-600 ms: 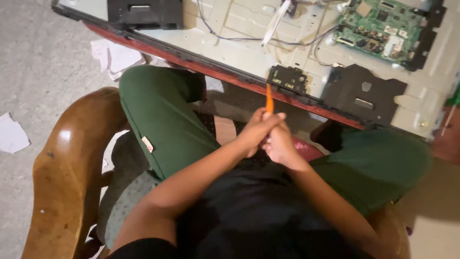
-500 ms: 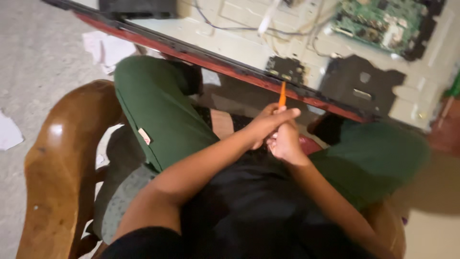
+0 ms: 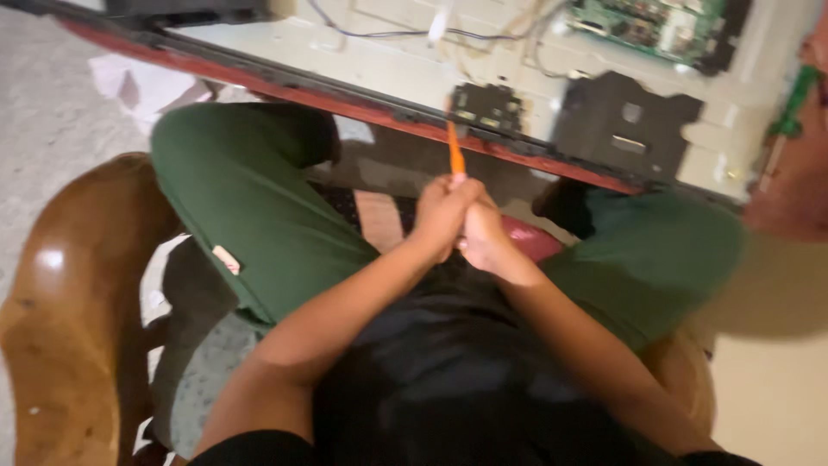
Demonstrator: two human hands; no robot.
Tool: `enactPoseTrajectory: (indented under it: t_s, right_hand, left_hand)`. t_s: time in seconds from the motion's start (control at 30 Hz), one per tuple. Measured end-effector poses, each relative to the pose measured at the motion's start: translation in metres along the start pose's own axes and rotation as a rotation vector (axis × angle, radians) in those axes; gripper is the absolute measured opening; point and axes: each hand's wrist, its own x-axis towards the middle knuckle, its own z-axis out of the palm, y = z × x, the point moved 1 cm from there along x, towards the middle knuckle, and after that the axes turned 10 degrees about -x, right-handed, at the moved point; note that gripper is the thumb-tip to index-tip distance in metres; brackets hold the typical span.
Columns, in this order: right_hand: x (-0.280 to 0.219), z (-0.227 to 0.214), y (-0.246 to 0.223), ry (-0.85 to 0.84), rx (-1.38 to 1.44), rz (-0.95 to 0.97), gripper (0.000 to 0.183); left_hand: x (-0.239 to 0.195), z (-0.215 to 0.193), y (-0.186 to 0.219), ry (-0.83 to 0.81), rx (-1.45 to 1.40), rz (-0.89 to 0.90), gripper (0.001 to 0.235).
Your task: The person works on the back of a disassembled television, using an orange plastic pry tool to adjust components and connectors on the mainboard. They connect and disconnect ribbon cables and wire harnesses, then reposition a black plastic housing near the board.
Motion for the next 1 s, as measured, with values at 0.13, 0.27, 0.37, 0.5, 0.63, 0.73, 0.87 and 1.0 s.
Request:
enactPoseTrajectory:
  t_s: [0.13, 0.27, 0.37, 0.5, 0.63, 0.73, 0.87, 1.0]
  right_hand:
    - [-0.003, -0.017, 0.004, 0.034, 0.123, -0.053, 0.031]
    - [-0.005, -0.044, 0.012, 0.051, 0.193, -0.130, 0.025]
    - [-0.002, -0.039, 0.007, -0.008, 0.107, -0.098, 0.030]
    - [0.002, -0.007, 0.002, -0.085, 0.007, -0.065, 0.026]
    - [-0.002, -0.002, 0.009, -0.008, 0.063, -0.083, 0.030]
    - [-0.001, -0.020, 0.010, 0.059, 0.104, -0.114, 0.032]
    - [-0.009, -0.046, 0.012, 0.026, 0.079, -0.114, 0.031]
    - [-0.014, -0.013, 0.017, 0.015, 0.138, -0.040, 0.020]
  left_hand:
    - [0.002, 0.012, -0.001, -0.088, 0.298, -0.038, 0.034]
    - [0.003, 0.032, -0.014, -0.163, 0.311, -0.084, 0.038]
    - [-0.001, 0.026, -0.007, -0.092, 0.315, -0.092, 0.038]
    - [-0.005, 0.005, 0.013, 0.084, 0.261, -0.028, 0.037]
    - [-0.005, 0.000, 0.014, -0.079, 0.333, 0.060, 0.039]
    - [0.001, 0.013, 0.003, -0.143, 0.421, -0.021, 0.040]
    - [-0.003, 0.028, -0.011, -0.133, 0.462, -0.038, 0.041]
    - [-0.016, 0.009, 0.009, -0.098, 0.579, 0.027, 0.038]
